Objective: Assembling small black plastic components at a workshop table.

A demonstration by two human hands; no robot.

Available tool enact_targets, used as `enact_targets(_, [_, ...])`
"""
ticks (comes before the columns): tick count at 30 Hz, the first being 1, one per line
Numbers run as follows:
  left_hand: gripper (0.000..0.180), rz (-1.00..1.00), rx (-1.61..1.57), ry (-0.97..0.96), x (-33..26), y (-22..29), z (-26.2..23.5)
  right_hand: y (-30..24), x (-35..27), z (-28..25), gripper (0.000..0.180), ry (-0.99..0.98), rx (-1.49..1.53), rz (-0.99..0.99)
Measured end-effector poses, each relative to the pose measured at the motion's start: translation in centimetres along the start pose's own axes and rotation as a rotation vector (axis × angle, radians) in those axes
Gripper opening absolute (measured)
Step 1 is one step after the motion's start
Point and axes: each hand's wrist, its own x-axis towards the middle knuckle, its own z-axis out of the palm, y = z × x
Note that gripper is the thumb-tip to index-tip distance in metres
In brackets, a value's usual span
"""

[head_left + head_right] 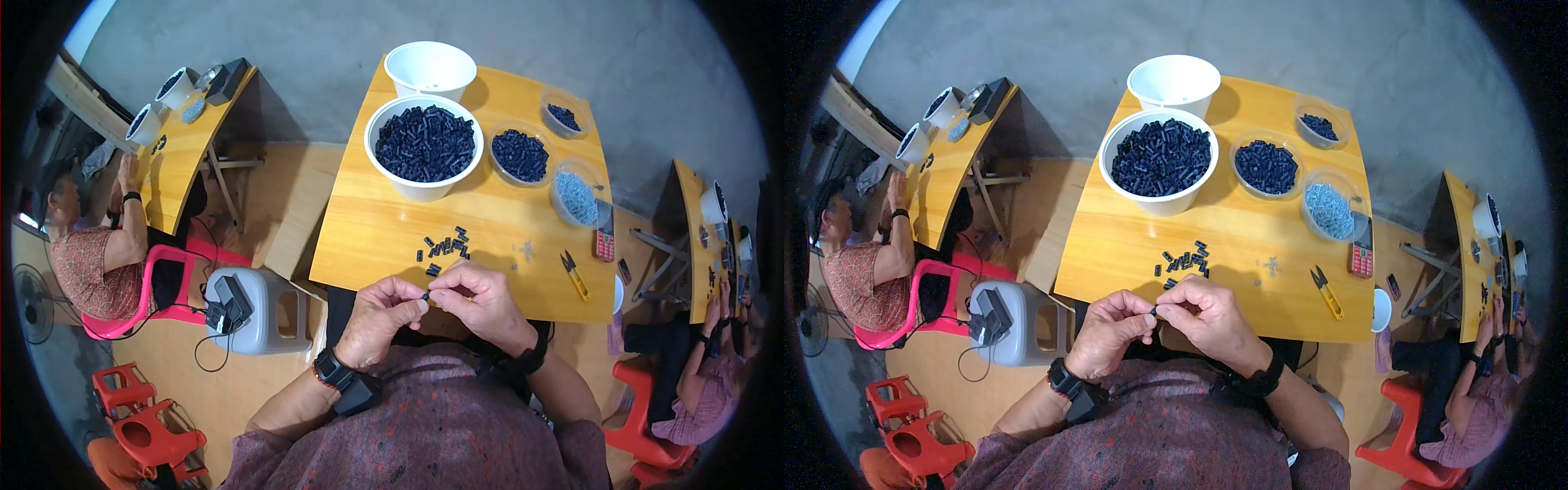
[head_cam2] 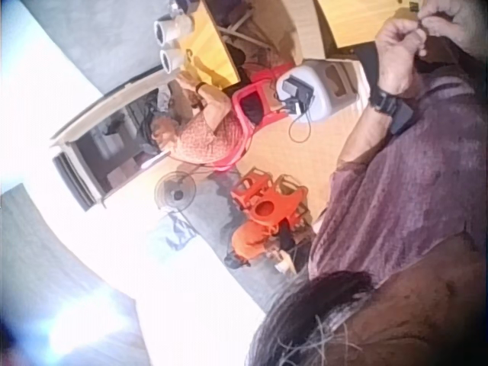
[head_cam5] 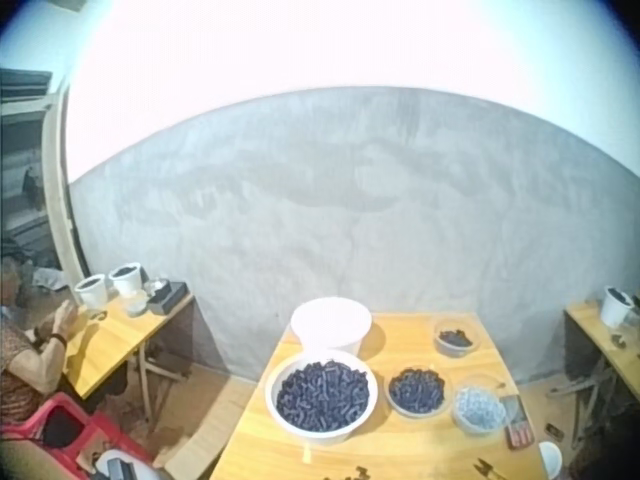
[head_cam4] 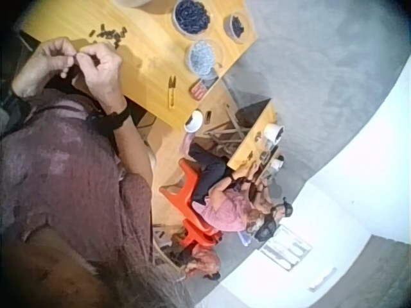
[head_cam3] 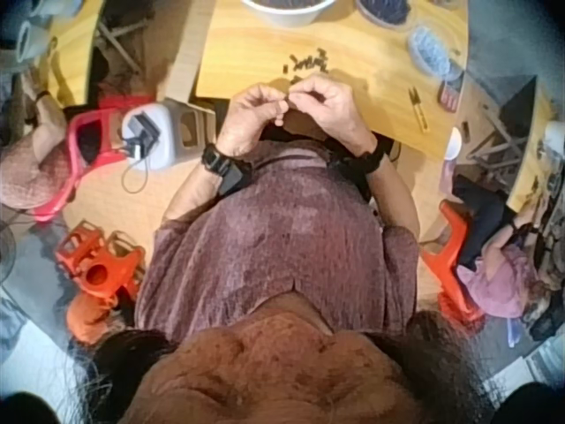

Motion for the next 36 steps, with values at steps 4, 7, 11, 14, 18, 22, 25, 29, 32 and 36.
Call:
enact_targets(4, [0.01, 0.014, 0.023, -0.039, 0.1, -0.1, -0.3, -0.2, 0.4, 0.2, 0.003, -0.01, 0.032, -0.054])
enact_targets(7, [0.012, -0.081, -0.083, -0.093, -0.2, 0.1, -0.7, -0.4, 0.5, 0.3, 0.004, -0.035, 0.0, -0.092])
enact_targets(11, [0.012, -0.256, -0.219, -0.155, 0.1, 0.3, -1.0, -0.6, 0.3, 0.1, 0.004, -0.06, 0.001, -0.083])
enact_targets(14, [0.012, -0.268, -0.238, -0.158, 0.3, 0.4, -0.7, -0.4, -0.1, 0.1, 0.004, -0.062, 0.044, -0.029])
enact_targets(18, [0.013, -0.272, -0.28, -0.161, 0.4, 0.2, -0.6, -0.4, -1.1, 0.4, 0.02, -0.001, 0.069, -0.01])
enact_targets(22, [0.013, -0.248, -0.259, -0.098, 0.6, 0.2, 0.0, -2.1, -0.9, 0.8, 0.031, -0.024, -0.167, -0.138])
enact_targets(25, [0.013, -0.254, -0.254, -0.093, 0.3, -0.1, 0.1, -1.4, -1.0, 0.8, 0.031, -0.012, -0.431, -0.246])
enact_targets(29, [0.01, -0.311, -0.204, -0.023, -0.7, 0.0, 0.1, -1.0, -1.6, 1.7, 0.03, -0.002, -0.441, -0.275])
enact_targets(32, [0.008, -0.266, -0.166, -0.035, -0.9, -0.6, -0.2, 0.2, -2.2, 2.2, 0.026, 0.007, -0.425, -0.281])
enact_targets(36, [0.006, -0.162, -0.127, -0.011, -1.4, -1.0, -0.6, 0.6, -2.2, 3.2, 0.023, 0.002, -0.391, -0.24])
